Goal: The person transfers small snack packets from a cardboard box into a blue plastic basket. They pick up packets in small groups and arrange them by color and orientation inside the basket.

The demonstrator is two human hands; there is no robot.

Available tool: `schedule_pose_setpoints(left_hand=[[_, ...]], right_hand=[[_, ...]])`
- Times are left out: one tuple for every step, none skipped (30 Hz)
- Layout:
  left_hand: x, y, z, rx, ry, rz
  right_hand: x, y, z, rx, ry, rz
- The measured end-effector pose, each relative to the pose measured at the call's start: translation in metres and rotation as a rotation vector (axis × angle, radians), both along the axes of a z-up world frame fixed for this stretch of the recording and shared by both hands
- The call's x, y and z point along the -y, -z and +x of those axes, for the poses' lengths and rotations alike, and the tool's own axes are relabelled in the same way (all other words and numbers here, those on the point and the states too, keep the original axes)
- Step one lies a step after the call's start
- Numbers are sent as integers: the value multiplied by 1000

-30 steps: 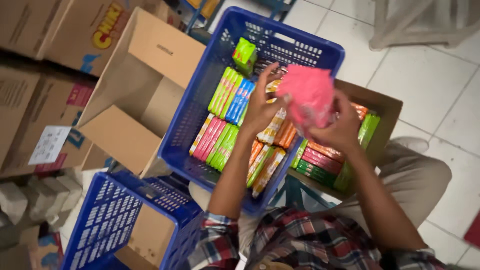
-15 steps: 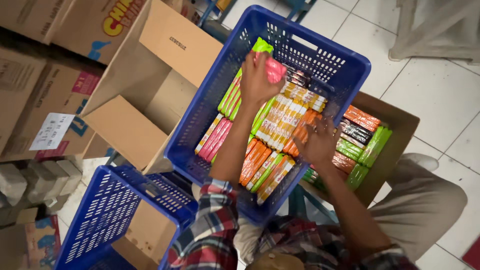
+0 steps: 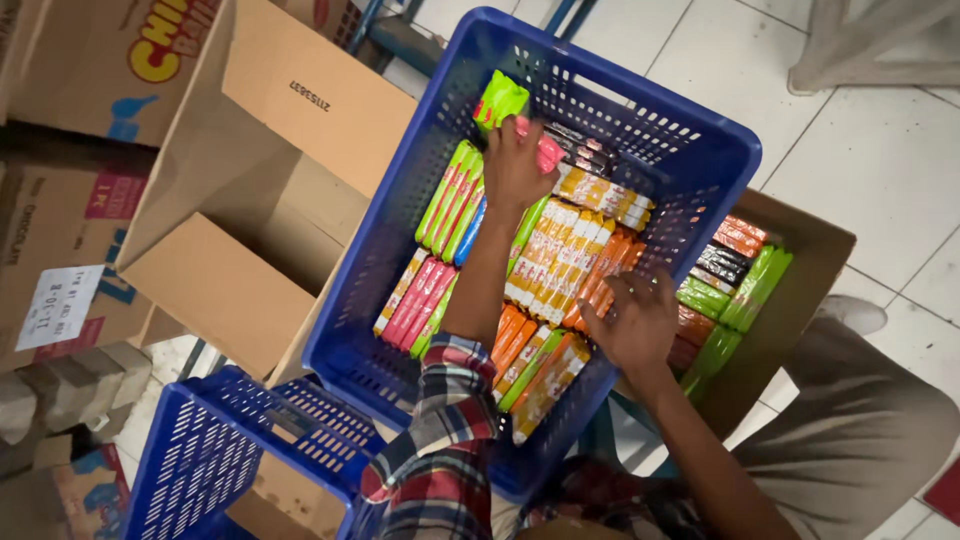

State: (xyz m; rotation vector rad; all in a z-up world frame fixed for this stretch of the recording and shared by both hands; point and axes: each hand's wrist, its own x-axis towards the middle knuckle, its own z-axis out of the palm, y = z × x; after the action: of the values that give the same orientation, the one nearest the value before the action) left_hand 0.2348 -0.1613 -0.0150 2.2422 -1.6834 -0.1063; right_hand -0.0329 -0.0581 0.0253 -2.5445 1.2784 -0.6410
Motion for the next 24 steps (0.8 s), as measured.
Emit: schedule_pose_setpoints(left_hand=[[1,2,2,-10,-15,60],[1,4,2,-21,-26,122],[3,7,3,-27,-20,127],[5,8,5,-23,-38,114],[7,10,6,-18,-56,101],[12,9,5,-20,-55,104],[17,8,4,-4,-57,115],[22,6,4,14,-56,127],[24,7,4,14,-53,131],[28,7,3,11,-68,207],[32,7,2,8,-83,283],[36,4,4,7,-77,280],[41,2,7,38,-80,342],[42,0,8,66,-86,409],[43,0,7,62,-83,412],[46,0,9,38,-91,376],[50,-1,11,13,-98,339],[54,-6,12,13,-95,338],[58,-11,13,-29,-77,395],[62,-15,14,-72,-56,454],[68,-18,13,-72,-50,456],[73,-22,12,-85,-56,517],[78,-25,11,-96,-63,578],[78,-22,8,-97,-59,584]], right_hand=[[-1,4,-1,3,20,15],[-4,7,-4,5,44,31],[-5,8,-4,-2,50,36],[-5,10,-3,-17,59,62],[-5,11,-3,-32,68,88],[-4,9,-3,-34,69,90],[-4,7,-3,-23,49,73],[-4,5,-2,-10,32,57],[-5,6,-2,-11,35,61],[-4,6,-2,-4,25,45],[-3,6,-2,2,15,28],[-2,4,0,1,21,25],[0,3,2,14,23,15],[-1,0,2,24,22,11],[-3,0,0,20,24,14],[-2,0,1,34,13,24],[-2,1,1,48,2,35],[-1,1,1,48,5,34],[0,1,1,40,0,46],[-1,2,1,31,-2,60],[-1,0,1,30,4,61],[-1,-2,2,44,9,61],[-2,-3,3,58,15,61],[-4,0,2,57,18,67]])
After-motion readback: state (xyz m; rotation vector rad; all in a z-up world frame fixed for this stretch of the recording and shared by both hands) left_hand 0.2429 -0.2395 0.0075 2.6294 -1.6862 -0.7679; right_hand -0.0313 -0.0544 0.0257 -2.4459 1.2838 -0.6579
